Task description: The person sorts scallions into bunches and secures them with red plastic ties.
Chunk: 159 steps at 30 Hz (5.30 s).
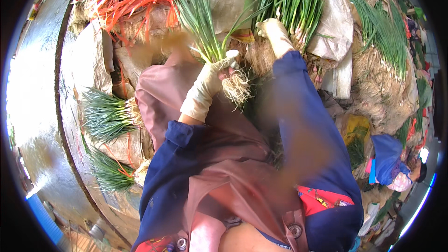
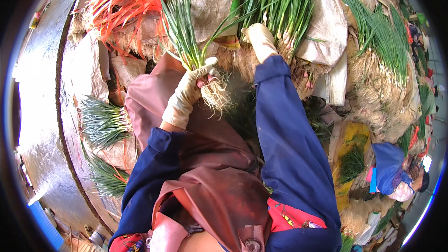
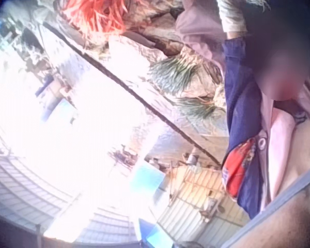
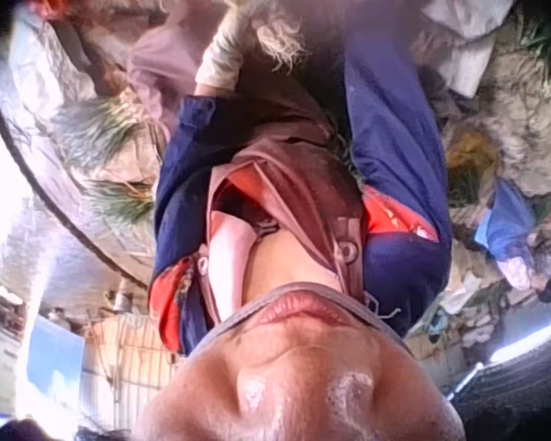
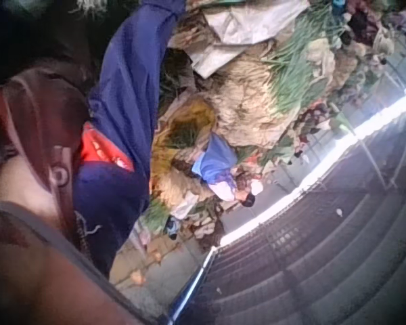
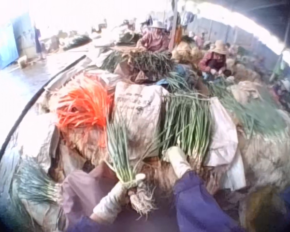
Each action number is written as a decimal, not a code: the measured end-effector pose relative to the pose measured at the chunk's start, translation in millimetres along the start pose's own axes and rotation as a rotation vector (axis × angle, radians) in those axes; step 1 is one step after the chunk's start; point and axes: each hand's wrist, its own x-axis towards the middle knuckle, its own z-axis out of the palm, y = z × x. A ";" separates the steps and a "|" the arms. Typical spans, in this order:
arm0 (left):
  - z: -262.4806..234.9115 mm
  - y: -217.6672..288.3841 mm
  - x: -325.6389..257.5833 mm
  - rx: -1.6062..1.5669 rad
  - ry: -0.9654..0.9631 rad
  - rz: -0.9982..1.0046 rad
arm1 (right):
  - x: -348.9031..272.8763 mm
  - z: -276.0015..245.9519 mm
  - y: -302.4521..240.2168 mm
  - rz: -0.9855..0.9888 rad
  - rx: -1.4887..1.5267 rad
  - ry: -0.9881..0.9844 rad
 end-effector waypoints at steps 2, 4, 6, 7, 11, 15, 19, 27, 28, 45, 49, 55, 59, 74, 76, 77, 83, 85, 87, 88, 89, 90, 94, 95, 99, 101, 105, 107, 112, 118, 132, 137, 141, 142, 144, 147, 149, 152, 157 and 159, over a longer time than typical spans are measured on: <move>3.3 -1.5 0.7 0.031 0.056 0.049 | -13.2 -3.4 17.3 -0.188 0.406 0.052; 8.2 -4.1 4.5 0.105 0.114 0.041 | -35.4 0.1 36.2 -0.306 0.845 -0.038; 14.3 -8.0 8.9 0.119 0.011 -0.009 | -53.8 17.7 44.1 -0.442 0.859 -0.195; 16.4 -9.5 9.9 0.147 -0.044 -0.022 | -60.1 27.9 46.0 -0.438 0.922 -0.237; 17.7 -18.2 10.3 -0.026 0.139 -0.153 | -61.4 78.5 39.3 -0.291 1.180 -0.351; -0.2 -22.6 12.8 -0.264 0.036 -0.183 | -66.1 111.6 39.3 -0.159 1.664 -0.835; -17.4 -25.5 18.8 -0.358 -0.037 -0.259 | -79.7 119.6 35.5 -0.474 1.478 -0.682; 2.6 -14.3 3.7 -0.383 0.063 -0.224 | -65.6 115.3 44.8 -0.512 0.769 -0.257; 6.9 -12.0 1.7 -0.339 0.119 -0.211 | -58.7 107.1 46.9 -0.239 0.183 -0.383; 23.7 -14.1 22.3 0.135 0.209 -0.043 | -103.8 45.7 46.8 -0.501 0.624 -0.163; 27.9 -11.9 21.5 0.166 0.160 -0.154 | -89.3 41.0 41.9 -0.415 0.658 -0.025; 16.9 -6.2 16.3 -0.444 -0.236 -0.068 | -0.8 -15.0 38.1 -0.131 0.200 0.341; 9.2 -8.1 25.2 -0.448 0.008 -0.147 | -30.7 -16.3 38.6 -0.183 0.006 0.307; 20.1 -30.5 22.3 0.343 0.067 -0.196 | -76.0 74.8 50.1 -0.439 0.726 0.057; 19.3 -29.4 17.8 0.194 -0.045 -0.160 | -75.5 78.5 47.8 -0.486 0.684 -0.027; 18.6 -27.3 17.4 0.227 0.030 -0.206 | -77.3 80.2 48.8 -0.481 0.795 -0.072; 22.3 -18.0 18.5 0.141 0.113 -0.322 | -73.1 94.8 52.8 -0.448 0.770 -0.138; 22.6 -15.8 14.2 0.155 0.115 -0.275 | -64.3 95.2 48.5 -0.411 0.371 0.299; 20.0 -12.6 5.6 0.076 -0.048 -0.315 | -58.9 90.2 44.3 -0.183 -0.051 0.081; 18.0 -10.6 0.4 0.188 0.066 -0.284 | -56.9 83.7 42.5 -0.081 -0.243 0.023; 17.9 -11.8 -1.9 0.223 0.050 -0.233 | -59.6 79.4 45.8 -0.302 -0.412 -0.223; 16.6 -11.4 -3.4 0.151 0.016 -0.207 | -60.7 71.4 49.8 -0.306 -0.374 -0.317; 17.1 -16.9 4.5 0.016 -0.027 -0.110 | -59.9 26.7 80.5 -0.328 -0.202 0.270; 17.6 -18.0 7.8 -0.009 -0.005 -0.142 | -53.1 11.3 87.0 -0.176 -0.180 0.353; 19.8 -20.4 19.1 0.001 -0.047 -0.117 | -26.2 -35.6 85.2 -0.189 -0.326 0.655; 20.2 -20.5 21.5 0.037 -0.081 -0.094 | -31.7 -44.8 78.5 -0.089 -0.097 0.254; 23.6 -20.6 21.5 0.106 -0.066 -0.123 | -88.0 -9.1 81.9 -0.317 0.029 0.321; 28.0 -21.1 20.6 0.195 -0.088 -0.063 | -112.3 29.4 88.3 -0.457 0.101 0.050; 38.6 -22.8 22.8 0.233 -0.053 -0.160 | -112.6 111.2 101.6 -0.513 0.776 -0.003; 37.1 -27.1 26.7 0.165 -0.067 -0.106 | -125.9 128.1 101.5 -0.285 1.875 -0.388; 31.5 -25.5 28.7 0.179 -0.093 -0.025 | -115.1 80.6 119.8 -0.659 1.050 -0.184; 31.8 -24.0 28.7 0.144 -0.083 -0.007 | -108.8 102.9 93.0 -0.409 -0.662 0.135; 30.7 -23.9 32.3 0.006 -0.050 0.042 | -123.7 79.4 120.6 -0.324 -0.780 -0.382; 31.2 -26.0 32.5 0.011 -0.050 0.038 | -122.2 66.4 126.5 -0.359 -0.580 -0.379; 33.0 -29.1 34.9 -0.105 -0.133 -0.036 | -110.3 30.8 139.5 -0.367 0.180 -0.115; 35.8 -32.4 39.4 -0.141 -0.011 -0.018 | -66.5 -21.0 144.3 -0.217 0.624 0.361; 36.6 -33.3 41.0 -0.089 -0.032 0.002 | -32.7 -50.4 134.8 -0.090 0.274 0.522; 35.5 -30.5 42.2 -0.070 0.013 -0.162 | -12.6 -85.2 113.0 -0.027 0.268 0.370; 40.2 -28.3 41.5 -0.090 -0.052 -0.164 | -82.9 -64.5 99.1 -0.120 1.003 0.068; 44.8 -27.7 42.1 0.037 -0.173 -0.136 | -110.1 -22.8 99.3 -0.341 1.097 -0.154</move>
